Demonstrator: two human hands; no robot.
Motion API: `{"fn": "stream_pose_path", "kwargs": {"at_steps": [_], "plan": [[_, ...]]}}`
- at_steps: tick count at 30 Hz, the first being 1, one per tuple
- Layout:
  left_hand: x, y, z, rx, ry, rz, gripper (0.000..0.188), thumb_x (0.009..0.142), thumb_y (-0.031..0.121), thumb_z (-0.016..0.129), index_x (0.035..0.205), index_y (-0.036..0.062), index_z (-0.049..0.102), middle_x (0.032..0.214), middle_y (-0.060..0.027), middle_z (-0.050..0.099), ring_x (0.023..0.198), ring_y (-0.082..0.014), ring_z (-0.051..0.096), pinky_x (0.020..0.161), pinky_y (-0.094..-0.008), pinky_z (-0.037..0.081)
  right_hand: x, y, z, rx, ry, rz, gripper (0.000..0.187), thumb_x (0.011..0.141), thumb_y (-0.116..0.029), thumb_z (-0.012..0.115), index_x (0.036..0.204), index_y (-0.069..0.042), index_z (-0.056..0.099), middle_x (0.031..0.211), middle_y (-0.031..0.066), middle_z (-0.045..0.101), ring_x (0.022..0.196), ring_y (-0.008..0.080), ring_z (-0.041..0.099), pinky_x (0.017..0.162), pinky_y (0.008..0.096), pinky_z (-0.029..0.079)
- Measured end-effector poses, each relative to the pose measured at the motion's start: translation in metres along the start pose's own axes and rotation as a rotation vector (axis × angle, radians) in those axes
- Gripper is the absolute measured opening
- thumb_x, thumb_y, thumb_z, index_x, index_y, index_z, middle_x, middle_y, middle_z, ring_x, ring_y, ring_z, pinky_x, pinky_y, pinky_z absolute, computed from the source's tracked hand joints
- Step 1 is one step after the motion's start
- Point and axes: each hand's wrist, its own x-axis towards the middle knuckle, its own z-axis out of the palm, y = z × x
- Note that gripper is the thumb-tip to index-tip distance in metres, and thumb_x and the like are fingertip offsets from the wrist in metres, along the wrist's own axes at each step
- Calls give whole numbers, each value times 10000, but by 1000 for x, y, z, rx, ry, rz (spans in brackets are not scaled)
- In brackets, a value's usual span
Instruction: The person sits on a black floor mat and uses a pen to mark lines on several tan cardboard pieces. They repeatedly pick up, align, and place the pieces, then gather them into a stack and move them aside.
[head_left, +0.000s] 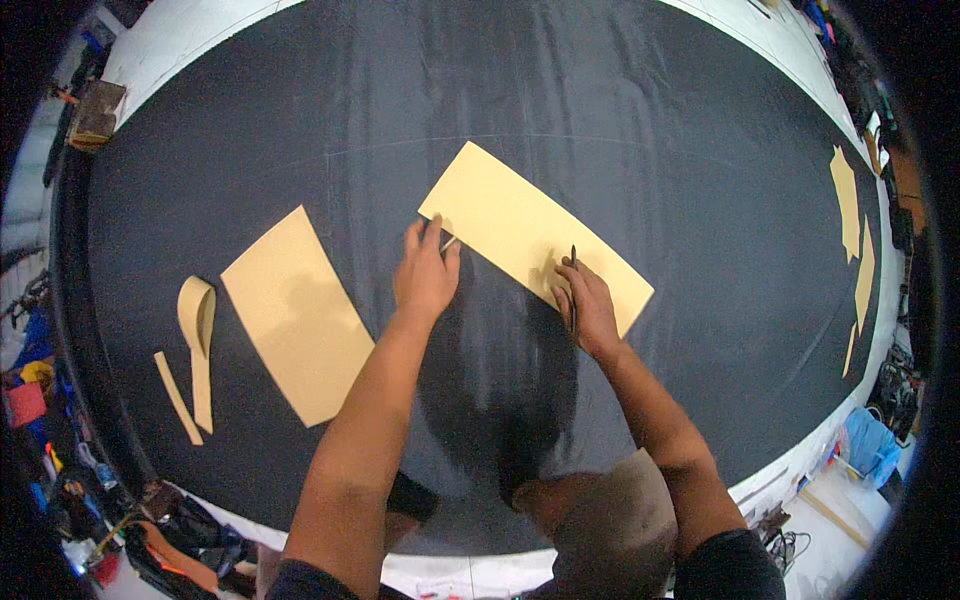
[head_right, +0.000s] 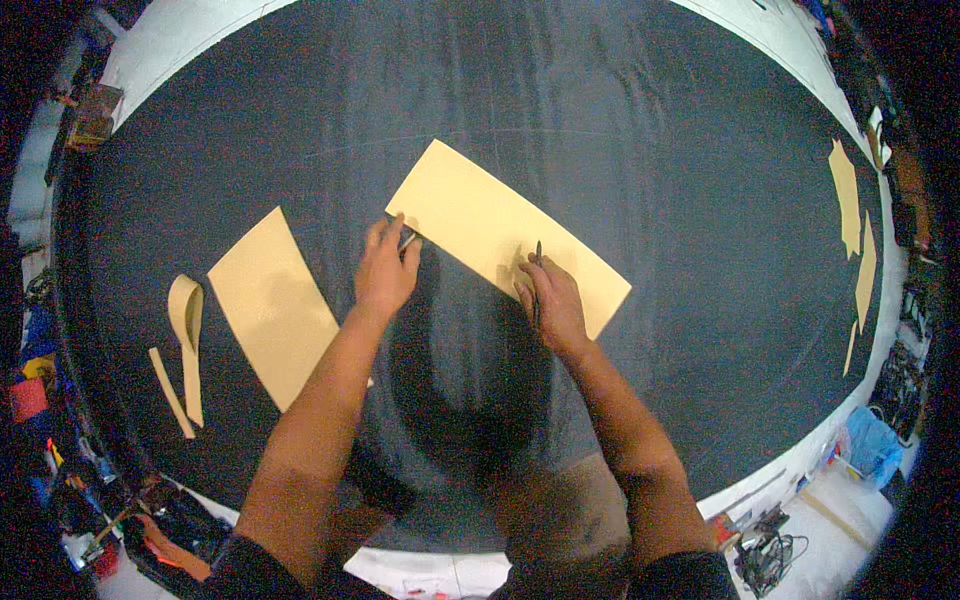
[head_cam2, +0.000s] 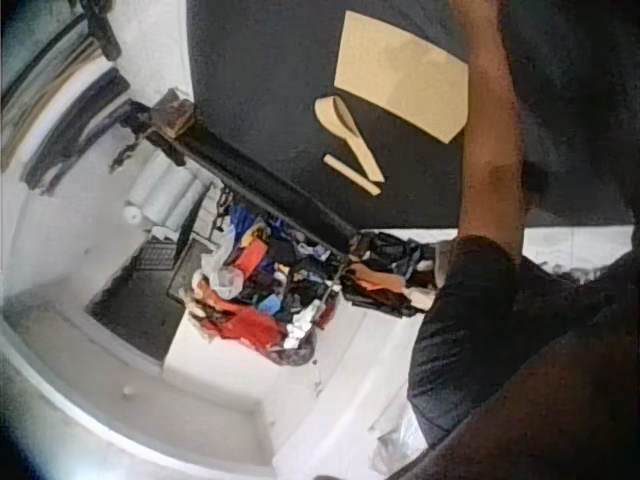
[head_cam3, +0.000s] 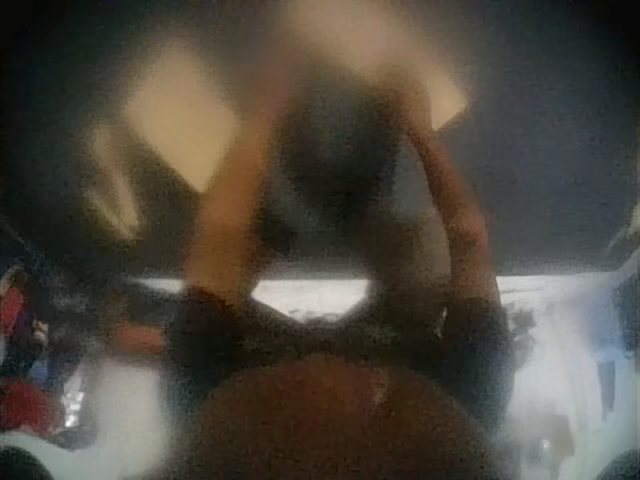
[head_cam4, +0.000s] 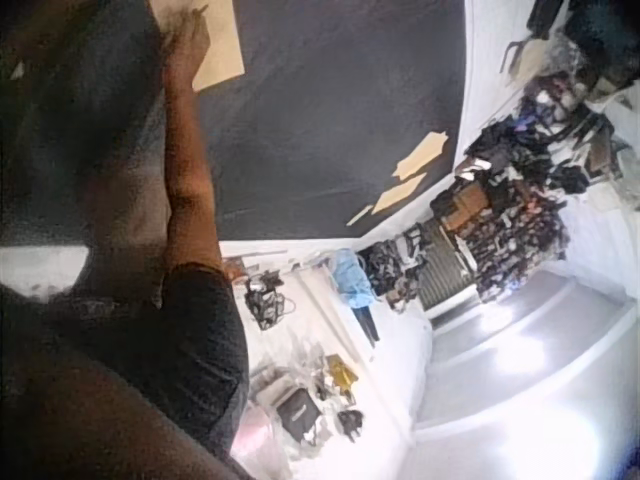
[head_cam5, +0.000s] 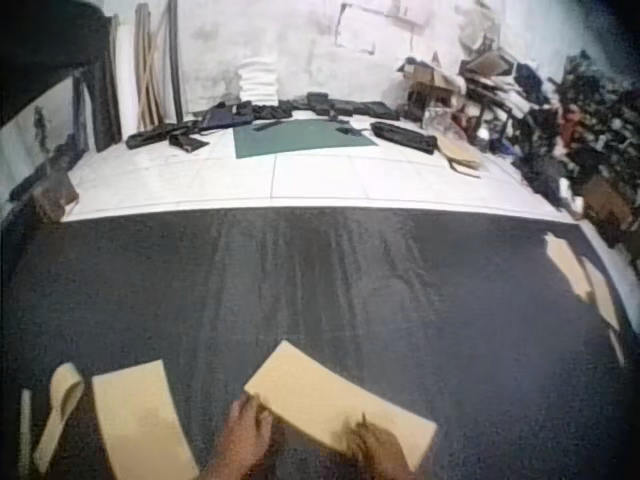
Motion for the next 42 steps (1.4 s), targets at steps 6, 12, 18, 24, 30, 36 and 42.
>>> {"fn": "stream_pose_path", "kwargs": {"at_steps": [6, 12, 18, 24, 30, 36, 42], "plan": [[51, -19, 23, 150, -66, 11, 526, 888, 333, 597, 1347, 121, 452, 1176, -182, 511, 1021, -400, 569, 850, -465, 489, -9, 34, 35, -39, 162, -2, 339, 870, -105, 570, 1199, -40, 516, 1161, 192, 587, 1074, 364, 549, 963, 456, 394], [-38, -50, 57, 111, -91, 115, 588, 847, 333, 645, 1366, 174, 418, 995, -134, 540, 868, -358, 614, 698, -453, 526, -17, 23, 36, 378, 176, 100, 359, 924, -113, 506, 1268, -13, 490, 1114, 177, 621, 1012, 320, 597, 924, 403, 435], [-111, -35, 50, 78, -238, -43, 595, 854, 333, 647, 1394, 224, 423, 997, -166, 529, 899, -367, 582, 746, -451, 500, -22, -15, 59, 543, 13, 113, 220, 891, -171, 623, 1070, -47, 646, 982, 126, 679, 931, 267, 647, 843, 347, 494], [-115, -50, 58, 1, -145, 37, 589, 839, 329, 666, 1375, 215, 452, 972, -150, 515, 871, -341, 575, 736, -434, 490, -34, -10, 69, 520, 28, 70, 202, 861, -162, 649, 1035, -59, 654, 953, 129, 676, 882, 281, 642, 796, 358, 499], [-116, -48, 57, -11, -212, -3, 600, 832, 347, 671, 1375, 218, 450, 967, -141, 514, 889, -337, 573, 762, -437, 487, -37, -5, 71, 383, 58, -44, 184, 845, -109, 648, 1019, -50, 654, 930, 117, 676, 869, 281, 636, 778, 360, 492], [-115, -50, 56, -22, -191, 15, 606, 831, 348, 672, 1378, 220, 444, 994, -141, 517, 915, -337, 573, 777, -437, 487, -36, -6, 68, 315, 28, -65, 172, 838, -95, 644, 1002, -48, 657, 927, 122, 675, 867, 299, 626, 783, 374, 485], [-116, -42, 59, -27, -203, 37, 612, 829, 344, 678, 1376, 200, 446, 1009, -155, 523, 937, -338, 569, 793, -434, 484, -53, 54, 61, 149, 370, 46, 176, 810, -95, 655, 979, -50, 668, 945, 130, 674, 878, 295, 640, 826, 373, 493]]}}
